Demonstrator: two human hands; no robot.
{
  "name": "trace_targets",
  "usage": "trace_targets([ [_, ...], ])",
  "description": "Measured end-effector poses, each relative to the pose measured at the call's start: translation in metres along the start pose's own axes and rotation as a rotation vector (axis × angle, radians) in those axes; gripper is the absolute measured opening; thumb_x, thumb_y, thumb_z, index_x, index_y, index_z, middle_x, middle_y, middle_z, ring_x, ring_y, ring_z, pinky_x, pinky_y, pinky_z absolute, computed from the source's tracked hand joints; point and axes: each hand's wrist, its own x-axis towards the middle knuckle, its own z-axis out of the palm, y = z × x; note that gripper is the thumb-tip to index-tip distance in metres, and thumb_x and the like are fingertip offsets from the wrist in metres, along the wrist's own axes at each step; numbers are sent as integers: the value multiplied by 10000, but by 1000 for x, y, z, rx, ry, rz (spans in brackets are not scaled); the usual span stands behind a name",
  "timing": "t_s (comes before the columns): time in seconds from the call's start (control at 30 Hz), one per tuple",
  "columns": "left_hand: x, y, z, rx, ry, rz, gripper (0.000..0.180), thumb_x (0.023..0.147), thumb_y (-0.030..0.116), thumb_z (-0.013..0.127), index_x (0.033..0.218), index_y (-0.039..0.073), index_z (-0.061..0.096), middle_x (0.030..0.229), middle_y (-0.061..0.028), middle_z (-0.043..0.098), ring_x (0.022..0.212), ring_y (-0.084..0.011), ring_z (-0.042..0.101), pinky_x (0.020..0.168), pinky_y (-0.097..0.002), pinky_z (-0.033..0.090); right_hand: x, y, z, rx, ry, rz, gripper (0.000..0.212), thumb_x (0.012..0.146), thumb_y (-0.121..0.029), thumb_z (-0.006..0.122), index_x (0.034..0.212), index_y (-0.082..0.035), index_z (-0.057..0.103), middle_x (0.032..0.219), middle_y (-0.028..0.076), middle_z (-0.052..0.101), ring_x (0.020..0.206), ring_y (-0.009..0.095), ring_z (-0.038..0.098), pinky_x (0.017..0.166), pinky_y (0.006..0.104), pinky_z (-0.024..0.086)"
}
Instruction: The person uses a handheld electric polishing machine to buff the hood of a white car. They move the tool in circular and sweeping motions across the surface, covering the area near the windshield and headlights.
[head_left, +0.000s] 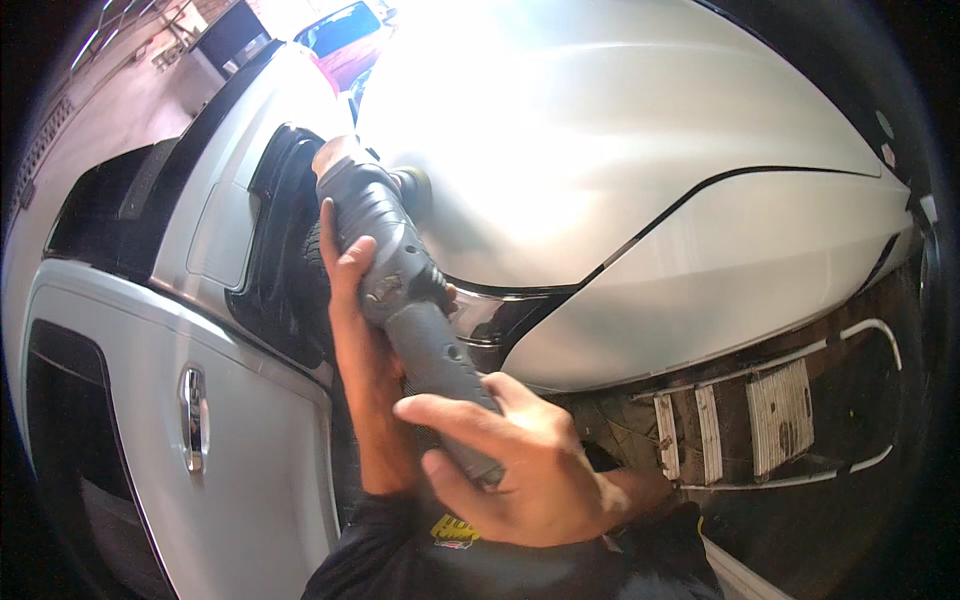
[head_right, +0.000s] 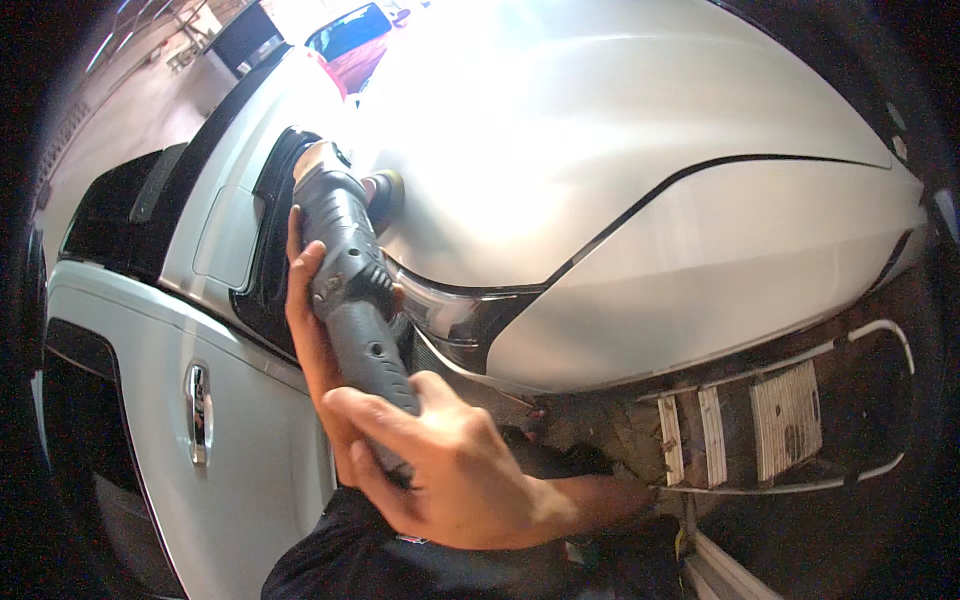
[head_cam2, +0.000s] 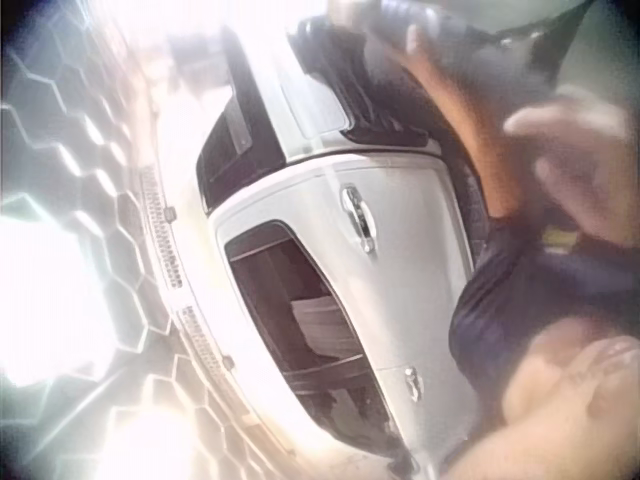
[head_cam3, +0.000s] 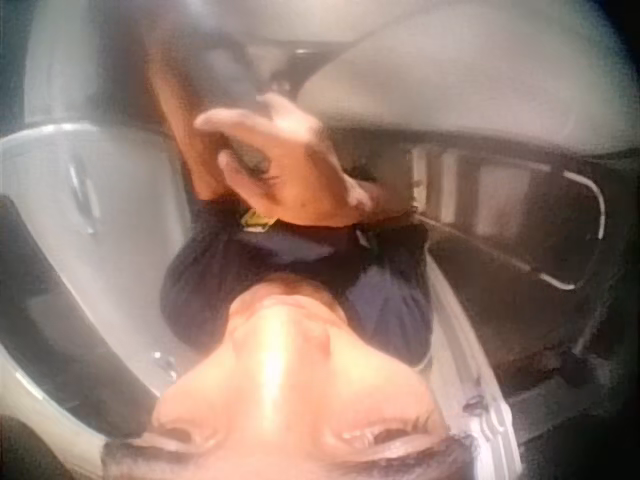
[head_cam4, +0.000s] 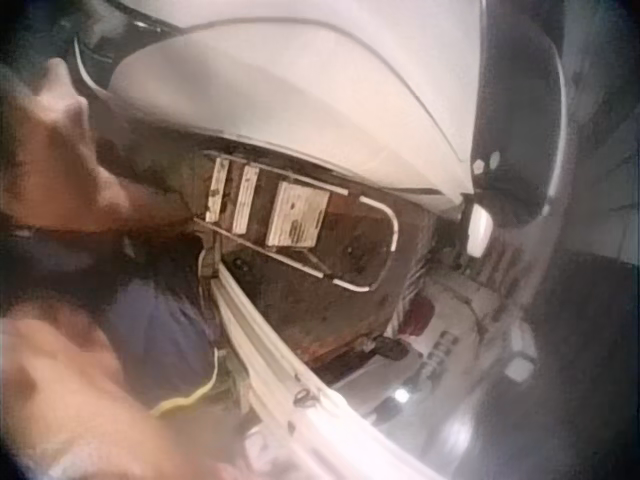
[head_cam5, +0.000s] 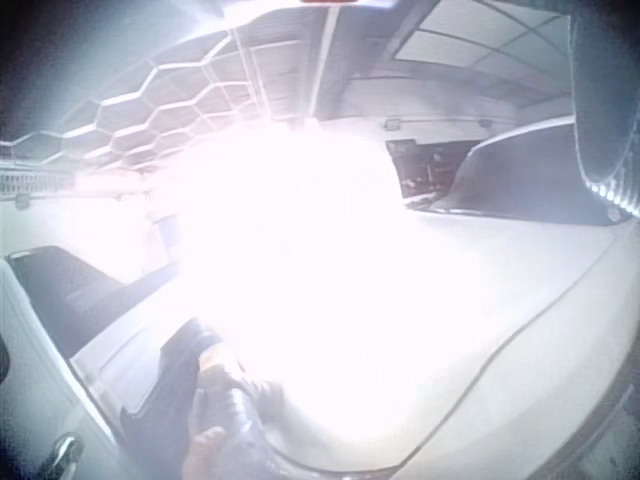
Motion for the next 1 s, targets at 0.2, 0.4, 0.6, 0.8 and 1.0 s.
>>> trace_targets([
  [0.2,10,23,14,35,4,-14,836,927,388,679,1682,289,333,1090,-248,653,860,-288,751,641,-455,692,6,-10,13,192,4,-71,523,917,-48,744,1421,-56,604,862,308,576,664,439,615,552,502,522],
  [0.4,10,14,11,108,-60,44,731,970,377,670,1637,267,392,1382,-252,582,1041,-292,754,736,-428,718,4,-11,-1,201,65,-96,426,951,-47,743,1345,-36,580,927,299,565,624,434,675,509,497,518],
  [0.6,8,12,38,170,-179,19,749,1008,478,620,1664,225,364,1361,-322,600,1069,-314,779,775,-437,736,-6,-20,-18,186,93,-117,409,961,-71,749,1329,-14,579,943,351,562,634,456,669,514,503,523],
  [0.8,8,21,37,263,-141,31,763,1008,484,624,1657,176,369,1353,-324,604,1028,-329,790,770,-442,741,-8,-25,-21,265,59,-8,260,945,-80,771,1164,-84,632,917,201,681,785,371,568,612,491,500],
  [1.0,23,4,38,174,-25,76,709,965,384,669,1611,226,423,1374,-229,620,1002,-268,766,771,-345,704,12,-5,-15,268,167,-98,224,952,-91,768,1130,-95,631,902,224,670,766,359,597,601,463,512],
])
